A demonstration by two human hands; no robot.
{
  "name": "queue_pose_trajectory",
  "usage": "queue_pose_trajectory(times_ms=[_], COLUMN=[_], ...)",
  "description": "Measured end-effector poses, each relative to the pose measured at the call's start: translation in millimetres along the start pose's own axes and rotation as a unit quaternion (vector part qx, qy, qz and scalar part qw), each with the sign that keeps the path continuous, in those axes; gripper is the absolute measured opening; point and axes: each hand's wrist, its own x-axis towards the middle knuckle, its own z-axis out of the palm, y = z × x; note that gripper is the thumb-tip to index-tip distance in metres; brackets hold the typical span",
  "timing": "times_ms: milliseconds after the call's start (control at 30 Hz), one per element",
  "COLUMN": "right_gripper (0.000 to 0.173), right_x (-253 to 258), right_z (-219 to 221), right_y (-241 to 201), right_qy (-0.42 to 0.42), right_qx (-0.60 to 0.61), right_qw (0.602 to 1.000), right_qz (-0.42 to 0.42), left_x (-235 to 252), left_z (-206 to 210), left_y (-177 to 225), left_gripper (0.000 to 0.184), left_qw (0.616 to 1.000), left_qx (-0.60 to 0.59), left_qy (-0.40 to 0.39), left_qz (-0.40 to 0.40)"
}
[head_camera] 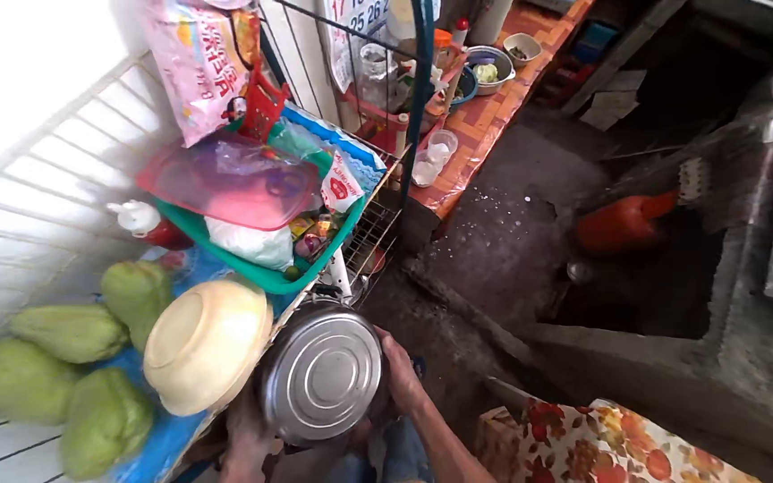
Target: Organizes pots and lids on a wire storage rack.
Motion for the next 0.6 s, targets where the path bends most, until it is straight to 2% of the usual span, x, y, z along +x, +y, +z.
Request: queue_pose_trajectory(times_ms=[67, 200, 233, 333, 467, 600], right_gripper=[0.09, 0.074, 0.07, 0.064, 0.067, 0.068], right_x=[12, 37, 43, 59, 67, 77], right_z=[14, 31, 36, 46, 52, 57], right_y=[-1, -3, -5, -10, -20, -32], right_qy=[-0.01, -0.007, 0.003, 0.057, 0.126, 0.155], right_qx=[-0.008, -0.022, -0.027, -0.055, -0.075, -0.095], right_qw=[1.0, 0.999, 0.999, 0.995, 0.984, 0.977], right_qz=[-0.006, 0.03, 0.041, 0.06, 0.101, 0.115], left_x=[0, 3, 5, 15, 21, 28], left_z=[-5, -1, 1, 11, 18, 23], left_y=[2, 4, 4, 4, 12, 17], left_gripper=[0.045, 0.045, 0.044, 0.036, 0.035, 0.033], left_qw=[0.994, 0.987, 0.987, 0.994, 0.993, 0.988], left_qx=[0.103, 0.151, 0.142, -0.027, -0.001, -0.068], left_qy=[0.02, 0.062, 0.07, 0.099, 0.1, 0.105], left_qz=[0.026, 0.005, 0.003, -0.044, -0.069, -0.095])
